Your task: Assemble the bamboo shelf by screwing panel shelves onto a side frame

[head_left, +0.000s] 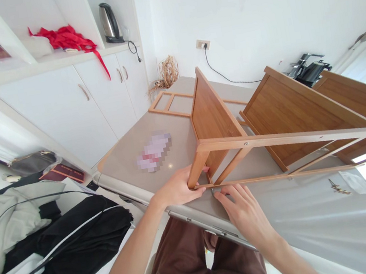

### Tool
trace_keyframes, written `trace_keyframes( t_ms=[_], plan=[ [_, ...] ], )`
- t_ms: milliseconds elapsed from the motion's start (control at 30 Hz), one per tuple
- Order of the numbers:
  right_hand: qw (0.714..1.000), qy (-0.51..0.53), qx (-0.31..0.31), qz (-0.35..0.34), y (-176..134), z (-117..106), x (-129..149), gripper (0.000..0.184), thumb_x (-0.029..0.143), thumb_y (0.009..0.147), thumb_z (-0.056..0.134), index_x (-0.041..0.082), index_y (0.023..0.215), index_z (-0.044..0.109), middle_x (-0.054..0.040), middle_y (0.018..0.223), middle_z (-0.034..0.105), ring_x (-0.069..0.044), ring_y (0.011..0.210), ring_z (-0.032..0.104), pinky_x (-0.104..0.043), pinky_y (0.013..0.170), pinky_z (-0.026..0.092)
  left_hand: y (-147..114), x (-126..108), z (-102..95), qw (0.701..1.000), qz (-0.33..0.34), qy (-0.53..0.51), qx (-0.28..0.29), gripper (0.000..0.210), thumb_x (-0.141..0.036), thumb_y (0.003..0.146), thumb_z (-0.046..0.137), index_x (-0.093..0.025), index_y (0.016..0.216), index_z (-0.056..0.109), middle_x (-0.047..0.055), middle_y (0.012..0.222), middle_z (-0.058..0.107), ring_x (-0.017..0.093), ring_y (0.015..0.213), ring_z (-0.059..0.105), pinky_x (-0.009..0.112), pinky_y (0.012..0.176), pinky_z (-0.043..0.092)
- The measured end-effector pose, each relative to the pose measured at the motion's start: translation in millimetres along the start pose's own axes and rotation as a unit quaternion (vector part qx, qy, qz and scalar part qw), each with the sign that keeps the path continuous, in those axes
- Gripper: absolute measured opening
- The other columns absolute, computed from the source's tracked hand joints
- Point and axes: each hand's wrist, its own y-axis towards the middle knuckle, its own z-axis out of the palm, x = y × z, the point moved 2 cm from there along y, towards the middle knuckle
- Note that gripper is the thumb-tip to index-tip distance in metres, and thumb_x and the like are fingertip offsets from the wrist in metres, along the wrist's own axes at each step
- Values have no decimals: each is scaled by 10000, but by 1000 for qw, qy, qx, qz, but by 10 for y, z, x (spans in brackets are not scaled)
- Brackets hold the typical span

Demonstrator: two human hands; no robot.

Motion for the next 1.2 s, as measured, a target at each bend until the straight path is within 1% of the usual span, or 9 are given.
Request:
trace_keyframes(
  t_ms=[233,400,500,600,767,867,933,1067,1200],
  plan=[
    [1000,-2,-25,-5,-7,-6,8,271,67,991,436,157,1065,680,-89,954,623,-214,867,525,-355,793,392,6,1,6,1000,7,-4,-2,541,-244,825,685,-269,1353,573,43,1323,661,152,802,697,303,822,555],
    [1000,-1,-10,-2,0,8,0,275,66,982,447,166,1090,679,-94,978,627,-222,884,537,-361,798,397,-2,-23,-7,1000,13,13,-9,527,-243,822,692,-256,1340,594,45,1320,669,216,1031,684,311,909,540],
    [1000,-3,-17,4,12,-3,9,264,67,973,463,168,1081,683,-94,969,628,-225,880,541,-363,796,400,-5,-38,-14,1000,10,16,-9,555,-242,818,699,-258,1361,585,48,1311,673,231,1094,669,319,945,530],
    [1000,-5,-23,13,25,-17,25,272,62,967,459,179,1056,687,-90,955,633,-224,872,551,-360,787,401,-8,-43,-18,1000,7,14,-11,571,-241,817,705,-262,1374,582,50,1244,701,231,1073,678,324,951,530],
    [999,18,-35,28,25,-11,30,251,91,987,455,188,990,687,-77,915,644,-209,856,562,-345,789,407,-10,-41,-19,1000,7,6,-10,566,-238,815,706,-266,1368,588,37,1118,727,195,914,711,315,926,539],
    [998,40,-37,31,15,1,26,235,109,1003,460,187,1001,682,-68,915,655,-200,853,562,-340,798,404,-7,-40,-19,1000,6,7,-11,574,-235,812,706,-260,1372,585,31,1063,736,193,904,713,308,920,539],
    [998,42,-40,31,11,4,23,233,112,1006,463,187,1014,684,-66,901,652,-197,836,558,-339,786,398,-5,-43,-19,1000,6,9,-10,581,-235,813,703,-260,1380,578,34,1092,735,192,908,712,306,913,541],
    [999,26,-35,22,9,6,8,270,86,993,444,188,1055,687,-80,934,642,-205,868,559,-340,778,392,-6,-53,-18,1000,4,10,-10,581,-233,814,697,-272,1382,578,45,1243,700,183,906,708,297,877,550],
    [999,9,-29,14,9,1,-2,276,59,973,450,180,1057,684,-87,954,628,-217,874,539,-351,783,385,-11,-53,-14,1000,1,7,-9,588,-226,810,694,-271,1384,574,41,1262,694,159,843,704,291,850,551]
  ],
)
